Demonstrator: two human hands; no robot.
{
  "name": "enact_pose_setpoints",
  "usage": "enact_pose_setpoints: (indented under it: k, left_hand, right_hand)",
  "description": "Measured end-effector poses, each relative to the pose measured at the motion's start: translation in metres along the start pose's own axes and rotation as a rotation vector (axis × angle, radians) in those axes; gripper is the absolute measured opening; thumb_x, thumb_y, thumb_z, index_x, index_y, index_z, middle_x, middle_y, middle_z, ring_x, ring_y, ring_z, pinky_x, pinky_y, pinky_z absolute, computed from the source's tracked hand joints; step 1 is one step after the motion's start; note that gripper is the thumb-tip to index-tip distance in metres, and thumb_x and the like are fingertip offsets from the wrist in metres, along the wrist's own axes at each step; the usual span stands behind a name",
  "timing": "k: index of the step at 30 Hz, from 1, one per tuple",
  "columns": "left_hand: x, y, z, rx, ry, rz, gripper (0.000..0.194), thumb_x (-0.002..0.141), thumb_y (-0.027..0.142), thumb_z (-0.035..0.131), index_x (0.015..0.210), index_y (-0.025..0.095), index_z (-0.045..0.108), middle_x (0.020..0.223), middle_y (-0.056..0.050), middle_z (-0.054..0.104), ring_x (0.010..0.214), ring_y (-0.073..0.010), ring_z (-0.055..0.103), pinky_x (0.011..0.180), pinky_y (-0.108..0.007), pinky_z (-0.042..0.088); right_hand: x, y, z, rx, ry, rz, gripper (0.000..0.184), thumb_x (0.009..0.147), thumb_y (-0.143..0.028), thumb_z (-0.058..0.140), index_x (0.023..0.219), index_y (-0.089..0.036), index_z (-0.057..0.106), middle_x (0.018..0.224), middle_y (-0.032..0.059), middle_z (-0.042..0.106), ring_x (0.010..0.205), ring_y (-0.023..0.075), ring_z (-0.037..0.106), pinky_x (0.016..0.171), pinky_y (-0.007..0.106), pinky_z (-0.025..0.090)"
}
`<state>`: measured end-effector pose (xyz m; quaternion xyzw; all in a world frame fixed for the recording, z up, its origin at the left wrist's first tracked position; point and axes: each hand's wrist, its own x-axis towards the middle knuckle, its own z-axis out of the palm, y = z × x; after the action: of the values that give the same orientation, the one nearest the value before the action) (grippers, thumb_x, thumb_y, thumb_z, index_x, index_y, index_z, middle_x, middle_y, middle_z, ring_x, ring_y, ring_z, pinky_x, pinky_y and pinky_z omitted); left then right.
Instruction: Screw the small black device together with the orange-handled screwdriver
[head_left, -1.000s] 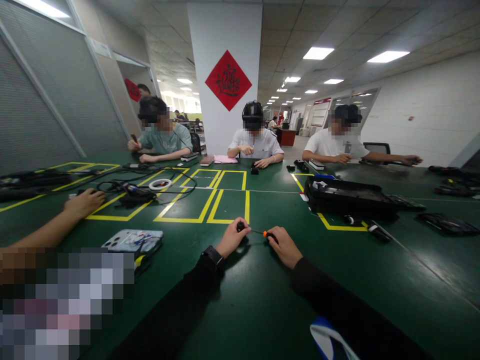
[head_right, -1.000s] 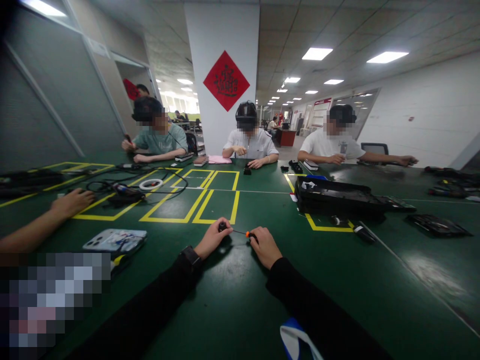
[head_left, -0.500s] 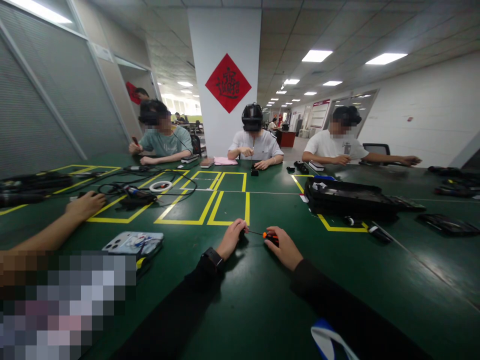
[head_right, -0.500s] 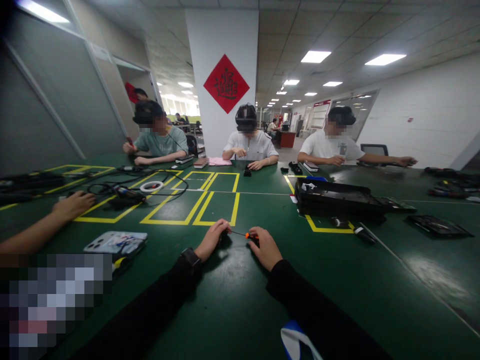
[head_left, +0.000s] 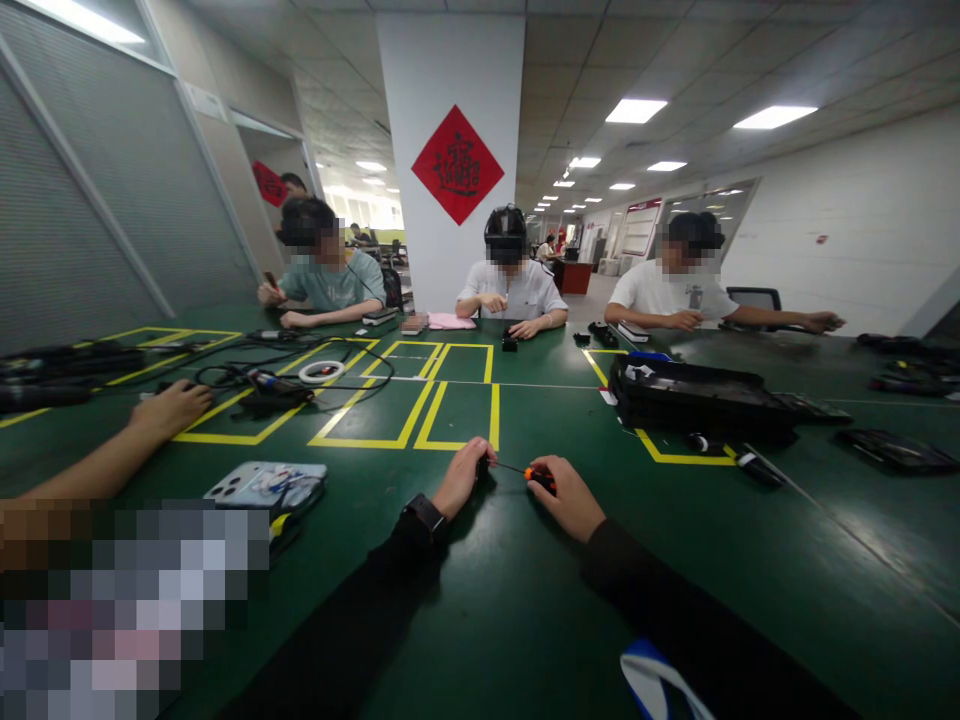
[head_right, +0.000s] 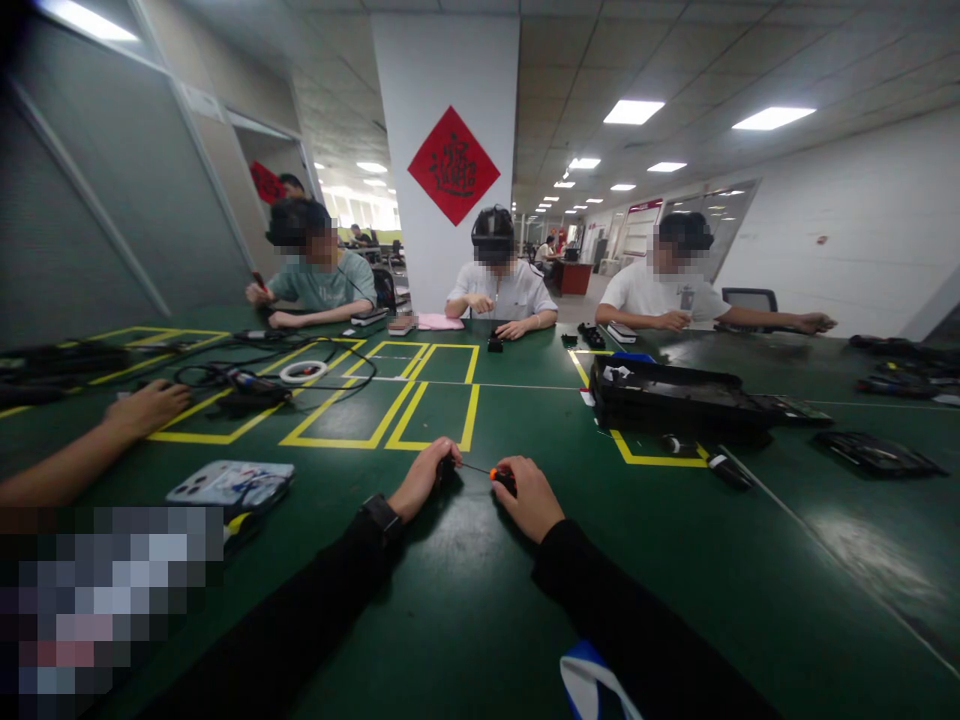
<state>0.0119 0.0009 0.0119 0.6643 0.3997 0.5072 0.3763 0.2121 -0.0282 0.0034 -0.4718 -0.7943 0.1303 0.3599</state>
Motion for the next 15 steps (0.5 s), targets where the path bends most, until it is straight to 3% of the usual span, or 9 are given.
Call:
enact_pose_setpoints:
  k: [6,15]
  left_hand:
    - [-0.0003,0.0017,0.0003,0.026,0.001,0.003,0.038,0.086,0.037,0.027,0.07,0.017,0.054,0.069,-0.001,0.055,0.071,-0.0137,0.05,0.071,-0.025,0.038]
    - [0.0001,-0.0005,0.0001,0.038,0.017,-0.008,0.038,0.087,0.037,0.026,0.069,0.017,0.054,0.069,-0.001,0.055,0.07,-0.0132,0.05,0.069,-0.025,0.038]
  right_hand:
    - [0.0002,-0.0021,-0.0022,-0.036,-0.016,-0.016,0.015,0.085,-0.022,0.041,0.084,-0.017,0.055,0.085,0.0047,0.054,0.084,0.0166,0.047,0.077,0.031,0.038]
    - [0.0012,0.0001,-0.0013,-0.036,-0.008,0.005,0.015,0.084,-0.022,0.042,0.083,-0.018,0.056,0.084,0.0044,0.054,0.083,0.0164,0.047,0.076,0.03,0.037]
